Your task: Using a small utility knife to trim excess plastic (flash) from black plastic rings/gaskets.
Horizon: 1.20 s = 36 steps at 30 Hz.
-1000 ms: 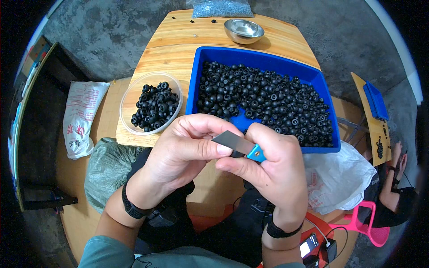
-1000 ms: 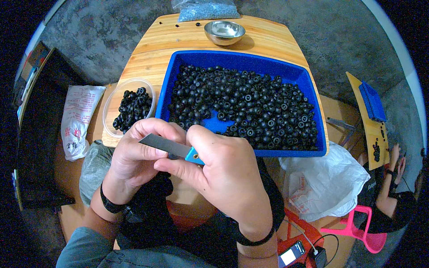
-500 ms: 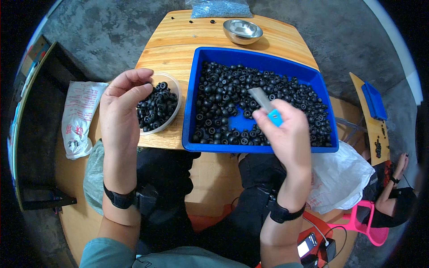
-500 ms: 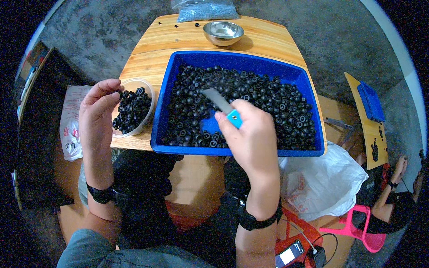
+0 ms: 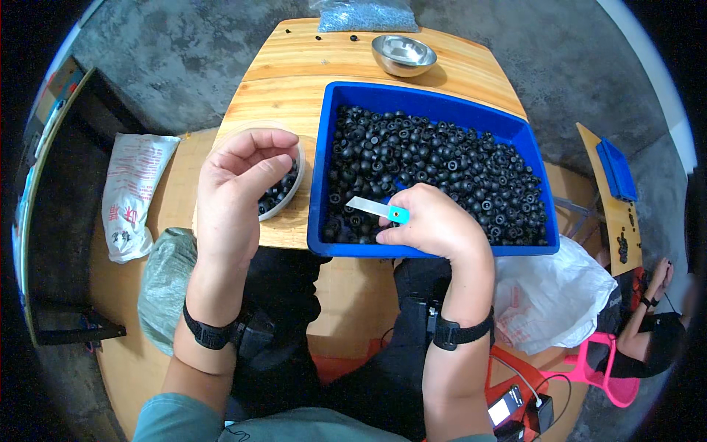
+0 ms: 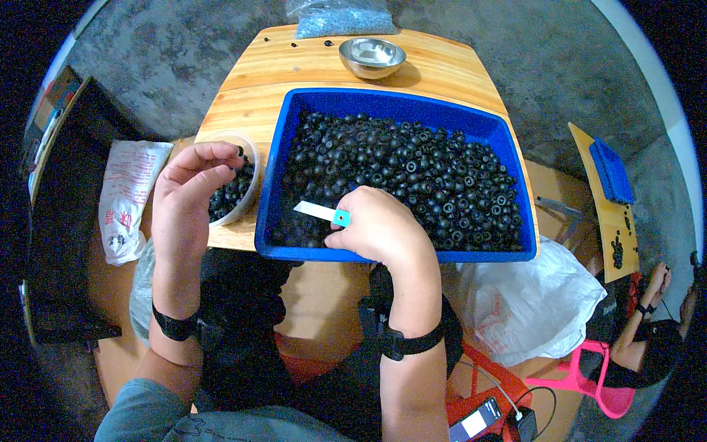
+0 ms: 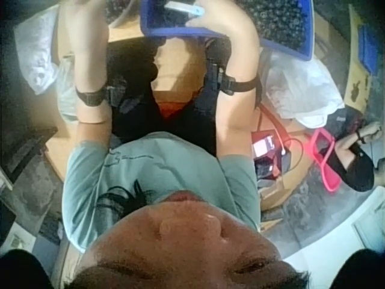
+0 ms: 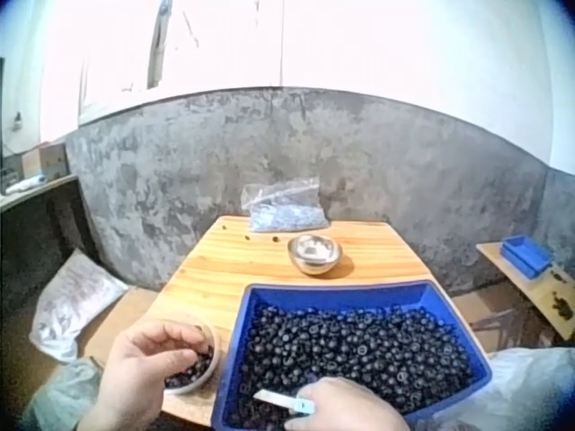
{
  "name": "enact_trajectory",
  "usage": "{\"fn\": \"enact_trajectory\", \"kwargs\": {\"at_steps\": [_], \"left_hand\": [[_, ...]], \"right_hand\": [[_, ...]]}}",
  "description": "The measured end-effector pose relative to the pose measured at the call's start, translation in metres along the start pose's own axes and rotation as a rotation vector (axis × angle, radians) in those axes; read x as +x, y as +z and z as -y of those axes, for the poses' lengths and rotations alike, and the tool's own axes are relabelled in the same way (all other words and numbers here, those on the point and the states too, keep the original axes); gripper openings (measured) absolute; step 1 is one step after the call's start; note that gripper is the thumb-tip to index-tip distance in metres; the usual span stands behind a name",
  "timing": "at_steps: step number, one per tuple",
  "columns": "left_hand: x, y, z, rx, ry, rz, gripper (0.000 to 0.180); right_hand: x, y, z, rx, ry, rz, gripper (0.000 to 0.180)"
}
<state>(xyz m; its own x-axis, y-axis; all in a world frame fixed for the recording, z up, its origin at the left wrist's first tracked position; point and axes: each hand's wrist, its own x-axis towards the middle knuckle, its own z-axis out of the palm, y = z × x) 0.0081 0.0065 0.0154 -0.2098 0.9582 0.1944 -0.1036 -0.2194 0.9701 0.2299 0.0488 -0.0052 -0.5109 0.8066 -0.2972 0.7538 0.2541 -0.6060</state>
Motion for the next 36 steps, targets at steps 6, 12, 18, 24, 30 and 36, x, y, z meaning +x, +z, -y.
{"fn": "enact_trajectory", "kwargs": {"at_steps": [6, 12, 18, 24, 30, 36], "left_hand": [[-0.008, 0.012, 0.005, 0.014, -0.093, 0.187, 0.013], [-0.02, 0.03, 0.001, -0.373, -0.421, 0.485, 0.022], [-0.031, 0.036, 0.011, -0.655, -0.494, 0.609, 0.021], [-0.037, 0.043, 0.005, -0.765, -0.51, 0.558, 0.019], [-0.042, 0.044, 0.006, -0.821, -0.527, 0.565, 0.024], [-0.041, 0.043, 0.006, -0.828, -0.525, 0.58, 0.028]], "right_hand": [[-0.011, -0.003, -0.002, 0.211, -0.042, -0.279, 0.022], [-0.047, -0.01, 0.025, 0.538, -0.407, -0.411, 0.025], [-0.057, -0.005, 0.034, 0.478, -0.565, -0.512, 0.03], [-0.068, -0.003, 0.039, 0.249, -0.414, -0.676, 0.039], [-0.068, 0.0, 0.044, 0.194, -0.388, -0.614, 0.039], [-0.067, 0.0, 0.044, 0.158, -0.391, -0.575, 0.041]]}}
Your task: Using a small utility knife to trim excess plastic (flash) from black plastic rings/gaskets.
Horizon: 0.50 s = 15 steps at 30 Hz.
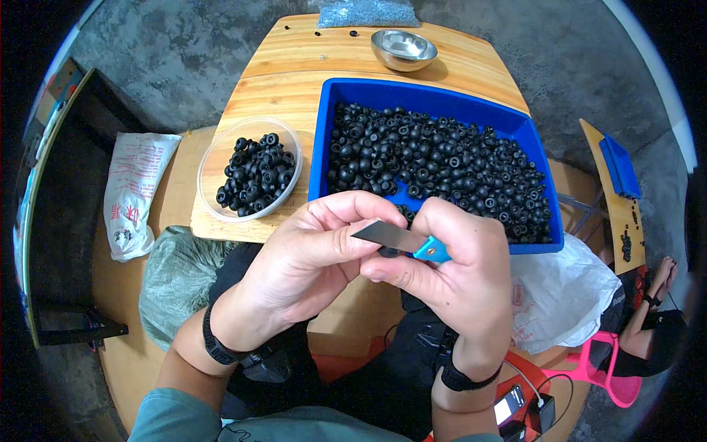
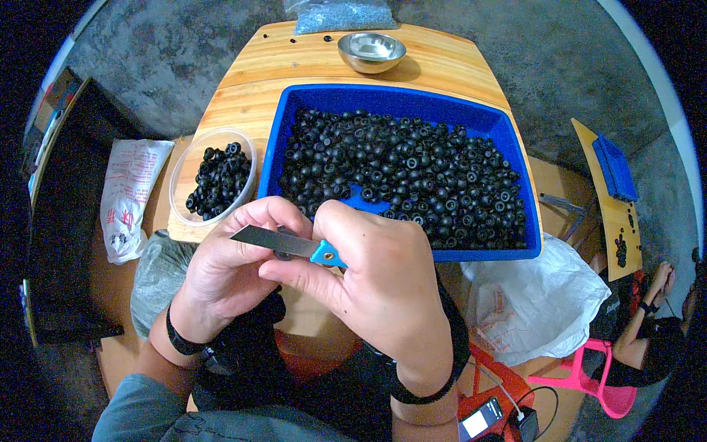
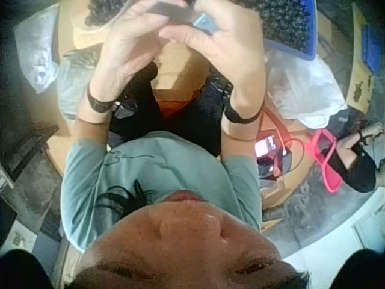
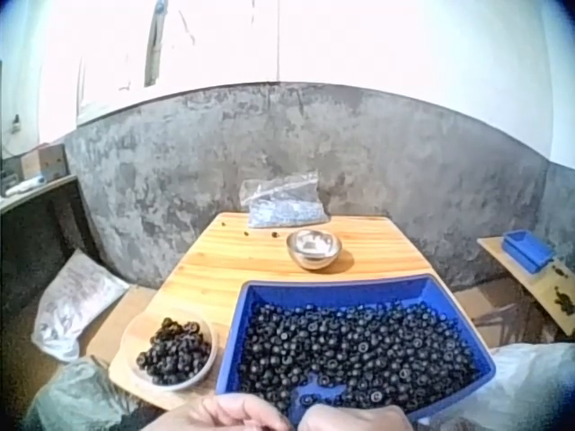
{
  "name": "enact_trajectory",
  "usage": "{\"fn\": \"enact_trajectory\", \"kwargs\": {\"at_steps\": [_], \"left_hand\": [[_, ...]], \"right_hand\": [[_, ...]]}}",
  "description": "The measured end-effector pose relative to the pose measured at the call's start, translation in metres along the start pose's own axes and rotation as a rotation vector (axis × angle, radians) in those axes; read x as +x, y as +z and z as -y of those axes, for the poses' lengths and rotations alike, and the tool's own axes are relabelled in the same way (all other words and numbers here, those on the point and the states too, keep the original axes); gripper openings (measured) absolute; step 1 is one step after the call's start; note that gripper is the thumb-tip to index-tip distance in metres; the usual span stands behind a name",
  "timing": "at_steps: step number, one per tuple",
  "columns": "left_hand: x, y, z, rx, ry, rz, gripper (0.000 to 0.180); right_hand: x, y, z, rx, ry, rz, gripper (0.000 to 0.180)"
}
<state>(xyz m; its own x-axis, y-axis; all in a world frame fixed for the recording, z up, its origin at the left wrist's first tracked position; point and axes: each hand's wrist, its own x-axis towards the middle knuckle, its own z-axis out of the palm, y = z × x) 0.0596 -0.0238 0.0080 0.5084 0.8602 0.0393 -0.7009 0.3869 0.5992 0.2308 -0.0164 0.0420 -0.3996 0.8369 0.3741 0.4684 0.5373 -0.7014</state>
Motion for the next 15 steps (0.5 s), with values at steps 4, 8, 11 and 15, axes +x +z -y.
{"fn": "enact_trajectory", "kwargs": {"at_steps": [4, 8, 11, 15], "left_hand": [[0.0, -0.002, 0.0, -0.015, 0.001, 0.028, 0.028], [0.0, -0.001, 0.0, 0.009, 0.014, 0.005, 0.028], [-0.001, -0.002, -0.001, -0.002, 0.003, 0.012, 0.027], [0.0, -0.006, -0.001, -0.021, 0.01, -0.001, 0.027]], "right_hand": [[0.0, 0.001, -0.001, 0.01, 0.004, 0.017, 0.041], [0.0, 0.003, 0.001, 0.004, -0.002, 0.007, 0.042], [0.0, 0.006, 0.002, -0.023, 0.0, -0.017, 0.043], [0.001, 0.012, 0.003, -0.114, -0.02, -0.071, 0.045]]}}
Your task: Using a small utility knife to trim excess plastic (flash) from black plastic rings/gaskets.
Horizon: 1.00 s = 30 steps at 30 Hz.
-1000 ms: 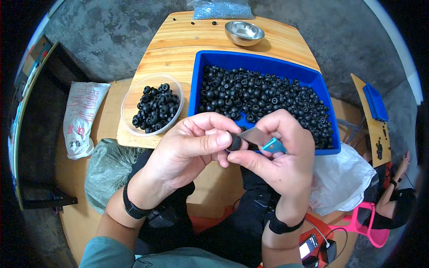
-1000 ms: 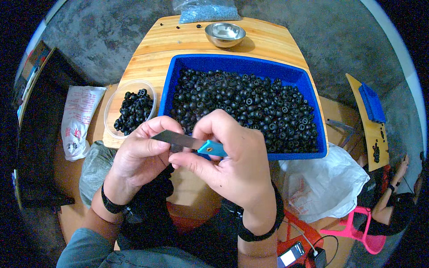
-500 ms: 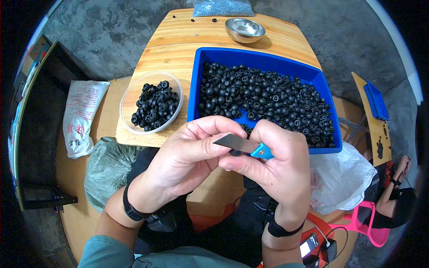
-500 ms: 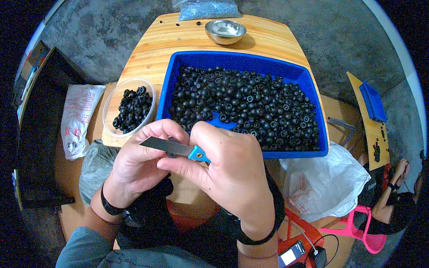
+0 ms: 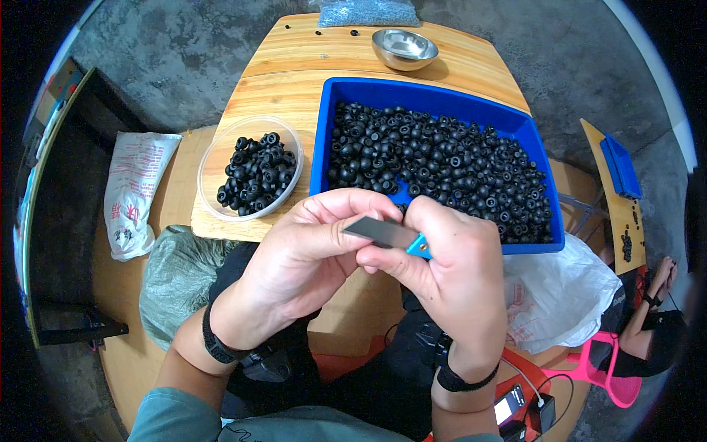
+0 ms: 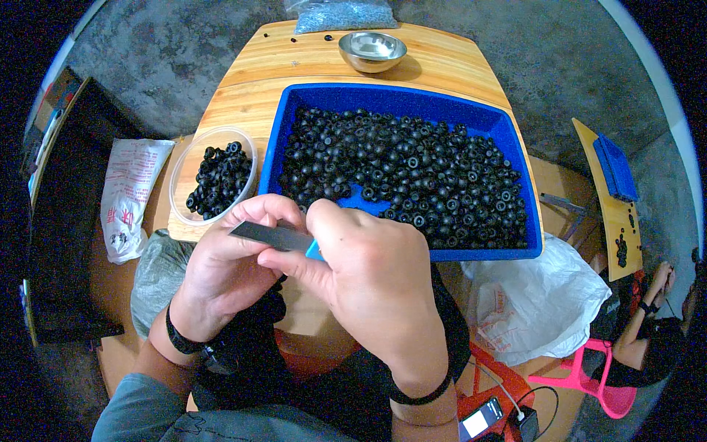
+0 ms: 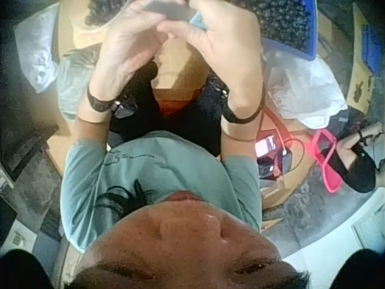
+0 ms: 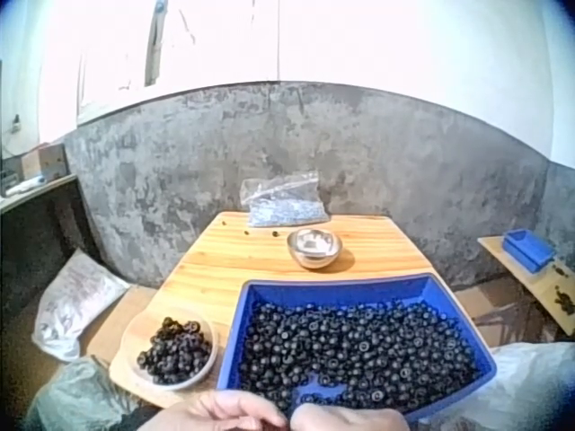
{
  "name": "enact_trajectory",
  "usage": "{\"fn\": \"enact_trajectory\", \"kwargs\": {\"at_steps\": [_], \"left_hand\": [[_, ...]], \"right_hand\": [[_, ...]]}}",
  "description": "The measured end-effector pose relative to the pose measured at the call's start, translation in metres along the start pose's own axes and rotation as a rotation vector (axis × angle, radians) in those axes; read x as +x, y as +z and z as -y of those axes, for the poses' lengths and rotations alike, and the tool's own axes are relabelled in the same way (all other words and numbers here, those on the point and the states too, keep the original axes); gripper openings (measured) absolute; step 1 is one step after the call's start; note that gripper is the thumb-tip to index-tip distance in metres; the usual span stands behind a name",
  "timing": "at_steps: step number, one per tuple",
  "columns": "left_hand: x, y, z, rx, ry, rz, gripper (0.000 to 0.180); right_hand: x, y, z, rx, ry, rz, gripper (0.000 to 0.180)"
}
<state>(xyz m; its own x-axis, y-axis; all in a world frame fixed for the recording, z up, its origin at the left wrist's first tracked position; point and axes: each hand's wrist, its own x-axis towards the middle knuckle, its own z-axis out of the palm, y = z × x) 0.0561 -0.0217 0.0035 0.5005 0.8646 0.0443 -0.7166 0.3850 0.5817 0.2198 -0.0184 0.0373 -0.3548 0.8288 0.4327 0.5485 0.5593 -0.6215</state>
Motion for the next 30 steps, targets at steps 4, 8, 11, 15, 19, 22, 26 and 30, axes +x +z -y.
{"fn": "enact_trajectory", "kwargs": {"at_steps": [4, 8, 11, 15, 19, 22, 26, 30], "left_hand": [[0.001, -0.003, 0.001, 0.002, 0.013, -0.053, 0.027], [0.002, 0.0, 0.001, 0.003, -0.007, -0.054, 0.025], [0.001, 0.004, 0.001, 0.009, 0.002, -0.053, 0.024], [0.001, 0.003, 0.001, -0.005, -0.003, -0.043, 0.025], [0.001, 0.004, 0.002, -0.002, 0.002, -0.038, 0.025], [0.001, 0.004, 0.002, -0.001, 0.006, -0.04, 0.024], [0.001, 0.003, 0.002, 0.036, 0.03, -0.128, 0.022], [0.0, 0.003, -0.013, 0.202, 0.137, -0.22, 0.018]], "right_hand": [[0.0, 0.002, -0.002, -0.078, -0.041, -0.009, 0.039], [0.002, 0.0, -0.004, -0.008, -0.012, 0.019, 0.042], [0.001, -0.003, -0.003, 0.04, 0.015, 0.003, 0.045], [0.0, -0.003, -0.003, 0.026, 0.023, 0.015, 0.045], [0.0, -0.003, -0.003, 0.051, 0.035, 0.028, 0.045], [0.0, -0.003, -0.004, 0.034, 0.023, 0.021, 0.044], [0.002, -0.001, -0.002, -0.061, -0.025, 0.011, 0.042], [0.005, -0.007, -0.009, -0.078, 0.035, 0.044, 0.044]]}}
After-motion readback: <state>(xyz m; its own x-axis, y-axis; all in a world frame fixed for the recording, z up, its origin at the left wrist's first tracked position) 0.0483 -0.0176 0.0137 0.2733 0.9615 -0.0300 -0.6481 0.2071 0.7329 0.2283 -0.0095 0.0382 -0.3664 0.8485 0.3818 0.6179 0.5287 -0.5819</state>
